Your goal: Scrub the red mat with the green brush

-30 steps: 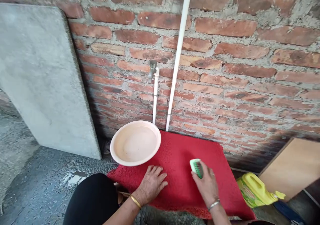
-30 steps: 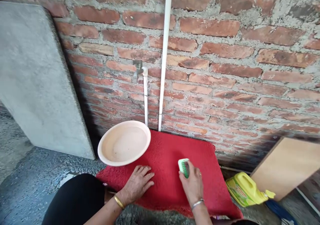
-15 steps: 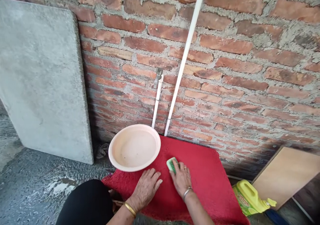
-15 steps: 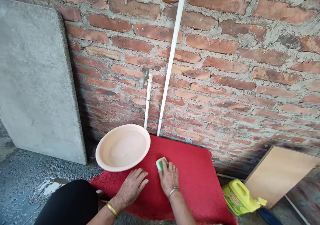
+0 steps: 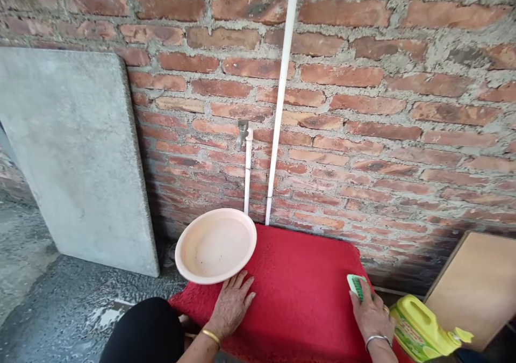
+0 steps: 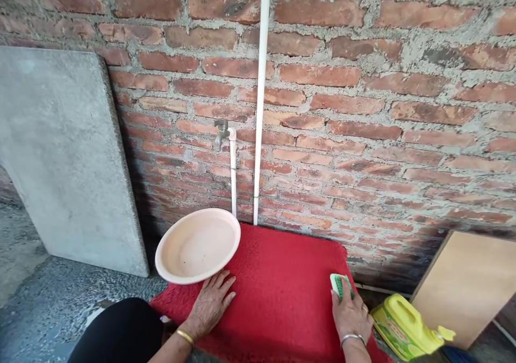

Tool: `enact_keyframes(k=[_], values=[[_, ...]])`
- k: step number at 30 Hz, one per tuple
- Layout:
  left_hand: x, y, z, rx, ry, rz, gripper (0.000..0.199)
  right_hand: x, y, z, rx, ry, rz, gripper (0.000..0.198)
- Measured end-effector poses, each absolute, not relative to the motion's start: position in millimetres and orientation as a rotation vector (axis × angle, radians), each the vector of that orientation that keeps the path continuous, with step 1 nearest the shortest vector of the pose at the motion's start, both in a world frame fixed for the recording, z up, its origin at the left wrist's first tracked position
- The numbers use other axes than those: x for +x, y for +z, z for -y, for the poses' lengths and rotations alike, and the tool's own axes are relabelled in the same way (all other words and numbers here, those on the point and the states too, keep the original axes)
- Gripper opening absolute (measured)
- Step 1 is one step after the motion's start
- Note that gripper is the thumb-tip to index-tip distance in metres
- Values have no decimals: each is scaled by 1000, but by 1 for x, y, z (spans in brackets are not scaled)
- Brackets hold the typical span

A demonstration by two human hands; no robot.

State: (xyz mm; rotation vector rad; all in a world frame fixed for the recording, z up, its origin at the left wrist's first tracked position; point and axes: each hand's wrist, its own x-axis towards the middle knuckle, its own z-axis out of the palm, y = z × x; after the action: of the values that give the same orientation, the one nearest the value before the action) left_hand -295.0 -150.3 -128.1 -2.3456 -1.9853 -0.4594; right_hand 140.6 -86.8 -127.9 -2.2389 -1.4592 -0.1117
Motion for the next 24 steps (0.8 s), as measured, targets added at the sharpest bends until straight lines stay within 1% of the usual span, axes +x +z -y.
enact_keyframes(k=[2, 7, 11, 14, 17, 20, 24], values=[[-296, -131, 150, -2334, -487, 1968, 38, 136, -132, 86, -2297, -120, 1425, 66], [-299, -137, 150, -2290, -515, 1920, 38, 139, -128, 87, -2392, -175, 1520, 61], [-301, -141, 150, -2249, -552, 1851, 38, 127, -118, 87, -2345, -172, 1605, 59], [-303, -143, 151, -2231, -592, 1813, 37, 80, -104, 89, -2075, -61, 1768, 52], [-306, -144, 151, -2224, -613, 1791, 35, 4, -89, 97, -1758, 130, 2026, 45], [-311, -146, 151, -2230, -636, 1764, 34, -74, -79, 107, -1688, 307, 2246, 48], [-317, -149, 149, -2243, -654, 1718, 34, -128, -75, 109, -1615, 367, 2416, 51]])
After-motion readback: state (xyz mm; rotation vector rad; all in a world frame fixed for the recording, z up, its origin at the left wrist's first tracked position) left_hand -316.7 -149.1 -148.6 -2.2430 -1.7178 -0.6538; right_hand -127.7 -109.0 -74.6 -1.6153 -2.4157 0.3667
